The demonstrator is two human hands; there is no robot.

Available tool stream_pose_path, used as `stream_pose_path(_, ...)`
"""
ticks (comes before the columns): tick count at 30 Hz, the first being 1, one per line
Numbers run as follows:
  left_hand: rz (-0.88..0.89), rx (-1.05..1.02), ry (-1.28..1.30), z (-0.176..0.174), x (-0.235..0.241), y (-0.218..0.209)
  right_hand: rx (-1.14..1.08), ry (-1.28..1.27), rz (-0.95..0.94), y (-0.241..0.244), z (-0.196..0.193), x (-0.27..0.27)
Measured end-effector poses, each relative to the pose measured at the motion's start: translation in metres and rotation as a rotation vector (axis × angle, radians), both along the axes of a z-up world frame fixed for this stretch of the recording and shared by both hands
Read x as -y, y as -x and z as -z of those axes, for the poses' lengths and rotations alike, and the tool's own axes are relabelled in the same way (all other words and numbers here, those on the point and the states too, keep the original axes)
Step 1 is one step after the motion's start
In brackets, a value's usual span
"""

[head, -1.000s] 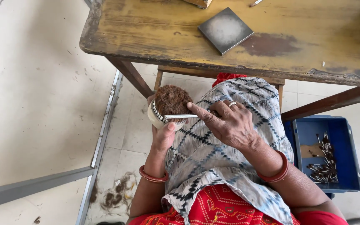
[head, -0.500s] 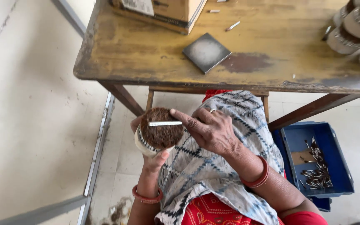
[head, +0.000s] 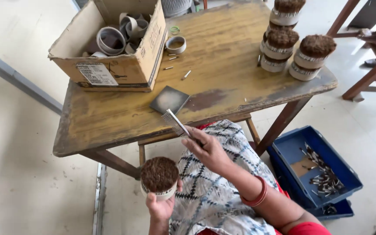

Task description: The person combs and straightens the bristles of industrial brushes at a workbench.

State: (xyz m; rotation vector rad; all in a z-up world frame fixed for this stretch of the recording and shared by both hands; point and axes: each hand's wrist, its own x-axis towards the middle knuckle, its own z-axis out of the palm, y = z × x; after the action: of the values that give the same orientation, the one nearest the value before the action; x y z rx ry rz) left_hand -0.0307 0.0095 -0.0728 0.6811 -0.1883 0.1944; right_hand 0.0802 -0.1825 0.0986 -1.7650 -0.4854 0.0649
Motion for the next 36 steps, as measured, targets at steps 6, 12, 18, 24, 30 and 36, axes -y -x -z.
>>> stream_pose_path(6, 0.187, -0.23, 0.431, -0.004, 0.066, -0.028, -0.159, -0.188, -0.077, -0.01, 0.033, 0.012)
stream_pose_path(12, 0.375, -0.466, 0.664, 0.017, 0.076, -0.042, -0.297, -0.33, -0.127, -0.024, 0.055, 0.03)
stream_pose_path(18, 0.141, -0.451, 0.393, 0.039, 0.065, -0.05, -0.123, -0.113, -0.082, -0.019, 0.049, 0.037)
stream_pose_path(24, -0.136, -0.247, -0.071, -0.021, 0.028, -0.032, -0.158, 0.105, -0.006, -0.01, 0.049, 0.037)
stream_pose_path(30, -0.34, -0.069, -0.311, -0.058, 0.0, -0.015, 0.466, 0.146, -0.043, 0.01, 0.024, 0.026)
stream_pose_path(36, -0.336, -0.07, -0.27, -0.047, -0.015, -0.008, 0.51, 0.345, -0.051, 0.024, 0.013, 0.014)
